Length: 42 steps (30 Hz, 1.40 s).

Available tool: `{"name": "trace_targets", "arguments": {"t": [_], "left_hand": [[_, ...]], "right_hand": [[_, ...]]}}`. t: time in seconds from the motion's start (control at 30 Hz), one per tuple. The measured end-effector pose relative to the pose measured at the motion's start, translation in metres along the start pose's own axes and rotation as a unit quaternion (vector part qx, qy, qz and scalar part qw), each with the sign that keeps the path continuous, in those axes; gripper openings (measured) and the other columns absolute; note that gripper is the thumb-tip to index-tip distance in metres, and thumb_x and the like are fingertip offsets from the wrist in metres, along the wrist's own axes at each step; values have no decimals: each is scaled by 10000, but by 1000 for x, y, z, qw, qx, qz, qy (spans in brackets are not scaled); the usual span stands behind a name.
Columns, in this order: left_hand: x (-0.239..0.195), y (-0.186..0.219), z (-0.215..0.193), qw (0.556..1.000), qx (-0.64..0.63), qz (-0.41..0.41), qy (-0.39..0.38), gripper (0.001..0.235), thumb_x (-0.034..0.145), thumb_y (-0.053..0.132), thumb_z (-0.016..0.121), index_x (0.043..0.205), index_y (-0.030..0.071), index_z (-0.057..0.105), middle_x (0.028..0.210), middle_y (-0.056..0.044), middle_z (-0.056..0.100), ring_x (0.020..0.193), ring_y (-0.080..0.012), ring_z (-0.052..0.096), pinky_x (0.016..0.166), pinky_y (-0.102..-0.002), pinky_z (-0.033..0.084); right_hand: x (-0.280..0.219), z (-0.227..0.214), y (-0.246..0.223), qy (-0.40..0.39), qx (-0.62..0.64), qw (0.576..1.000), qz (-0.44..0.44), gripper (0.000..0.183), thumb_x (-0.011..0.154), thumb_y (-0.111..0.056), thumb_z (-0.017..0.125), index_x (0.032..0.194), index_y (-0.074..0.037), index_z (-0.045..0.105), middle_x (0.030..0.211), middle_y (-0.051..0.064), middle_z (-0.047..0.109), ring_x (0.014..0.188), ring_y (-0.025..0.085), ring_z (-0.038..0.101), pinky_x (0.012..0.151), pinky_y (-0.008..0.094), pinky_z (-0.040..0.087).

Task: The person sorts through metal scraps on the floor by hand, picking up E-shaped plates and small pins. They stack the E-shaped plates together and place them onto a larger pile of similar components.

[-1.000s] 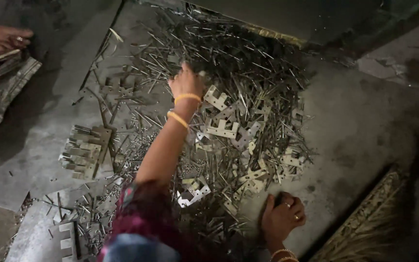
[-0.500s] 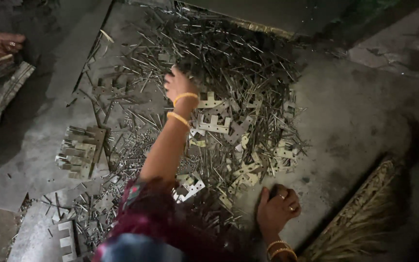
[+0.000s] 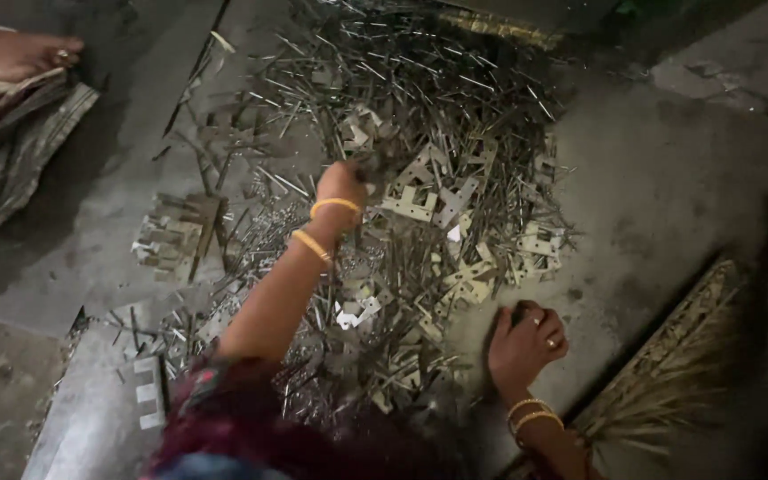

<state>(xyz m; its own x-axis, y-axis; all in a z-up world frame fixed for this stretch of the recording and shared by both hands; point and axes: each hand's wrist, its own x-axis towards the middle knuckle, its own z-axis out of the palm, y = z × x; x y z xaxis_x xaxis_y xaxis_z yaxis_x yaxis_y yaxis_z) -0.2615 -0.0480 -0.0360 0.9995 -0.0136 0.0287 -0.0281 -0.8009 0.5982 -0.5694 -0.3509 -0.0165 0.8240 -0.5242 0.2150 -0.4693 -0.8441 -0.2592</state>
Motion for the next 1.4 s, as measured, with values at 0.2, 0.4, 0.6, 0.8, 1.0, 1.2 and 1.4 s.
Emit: {"name": "trace_targets", "arguments": {"t": [0.2, 0.4, 0.6, 0.8, 1.0, 1.2, 1.4], "left_hand": [[-77, -2, -75, 929, 282, 19, 239, 394, 635, 236, 759, 1024, 174, 744, 1069, -120, 709, 1039, -373, 688, 809, -554, 547], [-59, 95, 10, 879, 247, 363, 187, 420, 752, 179, 614, 1155, 127, 719, 1121, -103, 661, 1045, -271, 656, 852, -468, 520], [-78, 116, 1, 935, 294, 191, 51, 212, 909, 142, 588, 1079, 79, 698, 1209, -131, 637, 1131, -287, 636, 875, -440, 545], [-163, 65, -69, 884, 55, 458, 78, 391, 859, 58, 577, 1234, 125, 669, 1302, -140, 664, 1165, -329, 657, 968, -422, 549], [-96, 13, -79, 931, 336, -49, 132, 471, 879, 268, 676, 1316, 102, 620, 1166, -160, 693, 1099, -352, 656, 912, -527, 526], [-125, 32, -85, 998, -55, 9, 15, 282, 797, 222, 767, 1067, 146, 794, 986, -175, 755, 927, -339, 730, 859, -443, 565], [-72, 105, -9, 997, 43, 66, 26, 278, 879, 197, 696, 1120, 59, 696, 1111, -181, 707, 1068, -379, 678, 873, -483, 559]], "right_hand": [[0, 10, 15, 124, 2, 991, -45, 454, 1095, -456, 545, 1269, -46, 632, 1431, 276, 443, 1282, 461, 397, 1084, 615, 214], [8, -19, -19, 49, 372, 925, 68, 459, 1110, -452, 448, 1254, -53, 623, 1330, 186, 553, 1187, 322, 555, 1047, 479, 447], [5, -46, -88, -314, 765, 536, 169, 512, 1087, -480, 414, 1210, -25, 613, 1135, 212, 653, 1048, 340, 652, 944, 530, 520], [-4, -11, -111, -383, 783, 445, 204, 464, 992, -416, 437, 1292, -92, 581, 1204, 95, 701, 1057, 289, 688, 945, 542, 530], [-12, 24, -98, -338, 799, 479, 136, 470, 1015, -145, 660, 1452, -21, 537, 1171, 168, 627, 1104, 346, 614, 989, 556, 496], [-9, -30, -124, -328, 802, 448, 222, 529, 976, -261, 584, 1443, -26, 504, 1355, 138, 661, 1257, 356, 634, 1064, 480, 483], [-7, -9, -103, -302, 793, 500, 170, 457, 930, -38, 574, 1374, 23, 481, 1290, 163, 651, 1250, 395, 630, 1078, 564, 462]]}}
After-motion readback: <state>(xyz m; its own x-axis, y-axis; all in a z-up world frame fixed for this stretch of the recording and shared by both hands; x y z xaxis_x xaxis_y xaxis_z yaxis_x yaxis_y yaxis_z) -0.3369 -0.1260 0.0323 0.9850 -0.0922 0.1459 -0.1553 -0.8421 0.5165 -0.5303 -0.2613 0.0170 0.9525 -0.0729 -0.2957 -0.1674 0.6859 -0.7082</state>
